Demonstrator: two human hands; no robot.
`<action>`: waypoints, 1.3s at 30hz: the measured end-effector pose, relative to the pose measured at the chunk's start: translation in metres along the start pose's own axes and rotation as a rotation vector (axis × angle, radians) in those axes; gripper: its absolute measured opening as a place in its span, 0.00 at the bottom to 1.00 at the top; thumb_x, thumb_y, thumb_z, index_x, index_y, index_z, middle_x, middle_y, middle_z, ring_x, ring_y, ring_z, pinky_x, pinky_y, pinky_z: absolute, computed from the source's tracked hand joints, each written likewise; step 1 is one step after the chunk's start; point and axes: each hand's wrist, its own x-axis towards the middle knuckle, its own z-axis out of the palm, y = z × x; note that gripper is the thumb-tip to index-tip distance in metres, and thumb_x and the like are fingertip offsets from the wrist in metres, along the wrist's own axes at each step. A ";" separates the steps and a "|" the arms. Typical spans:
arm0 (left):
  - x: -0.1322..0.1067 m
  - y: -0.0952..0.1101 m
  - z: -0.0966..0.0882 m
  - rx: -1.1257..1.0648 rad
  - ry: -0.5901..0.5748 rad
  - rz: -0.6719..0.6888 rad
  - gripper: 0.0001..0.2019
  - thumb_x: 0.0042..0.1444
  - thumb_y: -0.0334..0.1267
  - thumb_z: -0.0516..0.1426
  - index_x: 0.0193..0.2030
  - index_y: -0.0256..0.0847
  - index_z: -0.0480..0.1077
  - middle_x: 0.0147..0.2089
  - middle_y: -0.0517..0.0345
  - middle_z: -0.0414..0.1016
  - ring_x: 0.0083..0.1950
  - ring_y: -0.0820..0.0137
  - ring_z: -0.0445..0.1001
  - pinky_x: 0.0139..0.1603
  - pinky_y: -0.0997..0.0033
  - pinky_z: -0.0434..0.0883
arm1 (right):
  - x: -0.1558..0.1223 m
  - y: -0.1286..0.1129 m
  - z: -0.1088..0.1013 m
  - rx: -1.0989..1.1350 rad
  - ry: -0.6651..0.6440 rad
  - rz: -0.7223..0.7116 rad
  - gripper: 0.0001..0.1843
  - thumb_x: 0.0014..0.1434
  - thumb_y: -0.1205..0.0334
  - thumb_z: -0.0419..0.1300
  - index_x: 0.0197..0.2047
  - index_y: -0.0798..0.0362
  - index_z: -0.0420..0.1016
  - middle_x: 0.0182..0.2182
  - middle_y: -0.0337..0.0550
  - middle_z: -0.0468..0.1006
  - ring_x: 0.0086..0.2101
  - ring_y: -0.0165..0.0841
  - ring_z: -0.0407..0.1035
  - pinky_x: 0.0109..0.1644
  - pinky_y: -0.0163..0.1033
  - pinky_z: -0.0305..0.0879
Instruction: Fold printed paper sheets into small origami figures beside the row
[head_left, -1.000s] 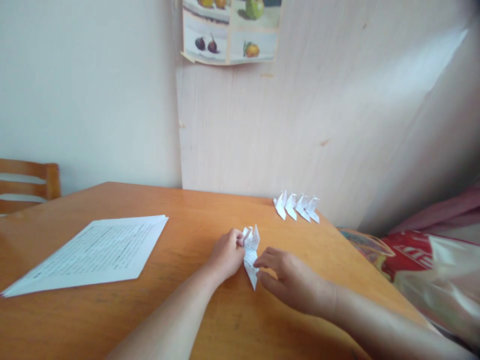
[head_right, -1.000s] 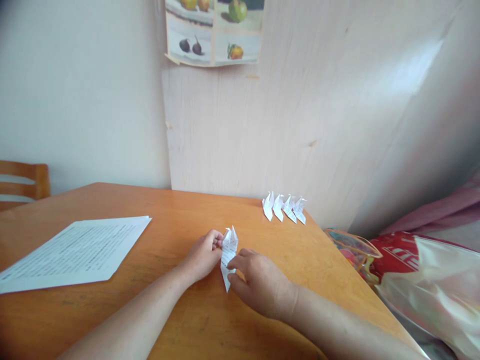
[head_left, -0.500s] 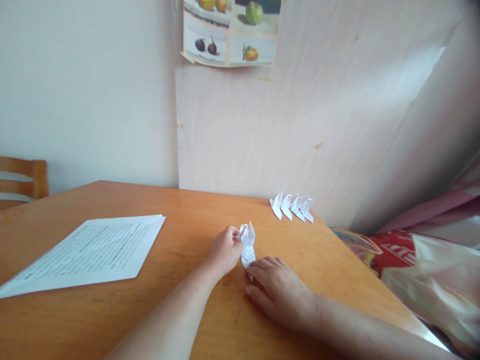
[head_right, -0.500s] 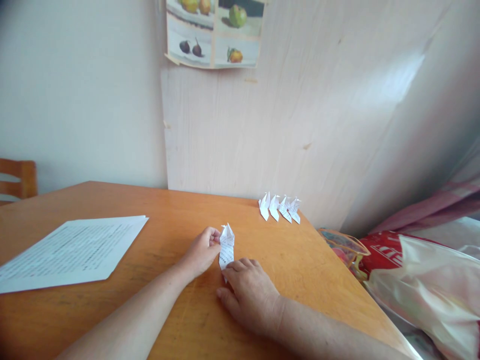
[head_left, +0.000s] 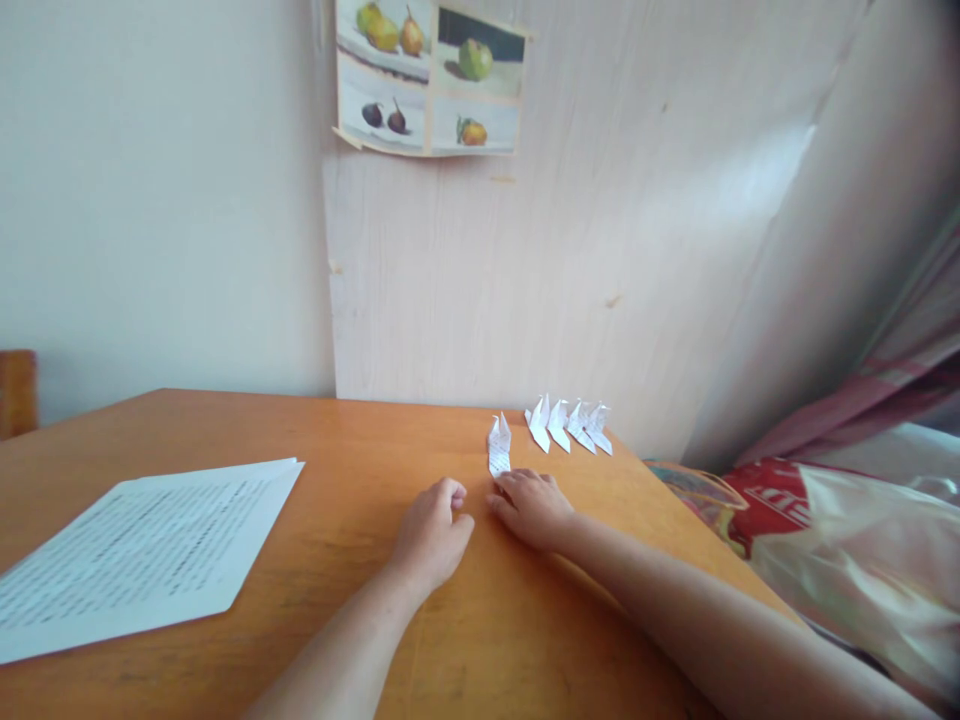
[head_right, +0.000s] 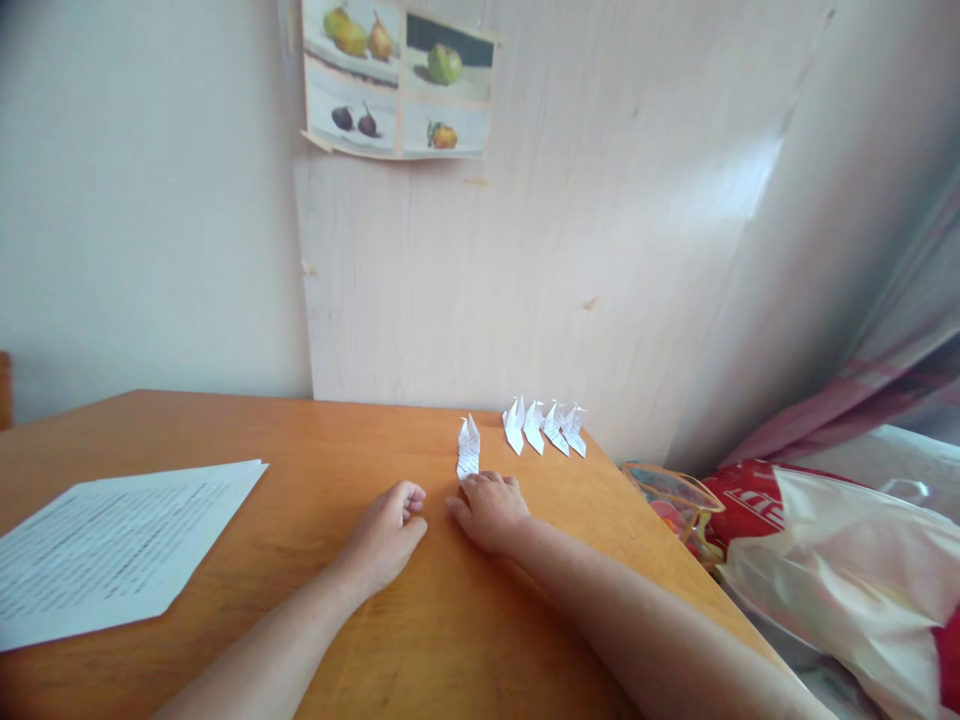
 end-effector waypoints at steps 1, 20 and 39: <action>0.000 0.001 -0.001 0.014 -0.004 0.002 0.12 0.52 0.27 0.55 0.44 0.41 0.67 0.46 0.52 0.75 0.48 0.64 0.74 0.49 0.68 0.68 | 0.008 0.005 0.001 -0.004 0.004 0.014 0.22 0.70 0.47 0.46 0.48 0.51 0.75 0.52 0.50 0.77 0.56 0.43 0.66 0.56 0.48 0.56; -0.002 -0.009 0.002 0.038 -0.021 0.030 0.10 0.55 0.31 0.53 0.45 0.43 0.66 0.47 0.53 0.75 0.50 0.64 0.73 0.52 0.65 0.67 | 0.082 0.070 0.021 -0.056 0.143 0.183 0.25 0.68 0.46 0.48 0.56 0.52 0.74 0.58 0.52 0.74 0.61 0.47 0.60 0.64 0.52 0.48; -0.003 -0.001 -0.005 0.017 -0.047 0.014 0.08 0.57 0.35 0.53 0.44 0.42 0.68 0.47 0.52 0.76 0.48 0.63 0.74 0.53 0.63 0.69 | 0.076 0.070 0.018 -0.064 0.131 0.226 0.28 0.68 0.43 0.45 0.51 0.51 0.78 0.53 0.56 0.77 0.56 0.51 0.63 0.57 0.55 0.54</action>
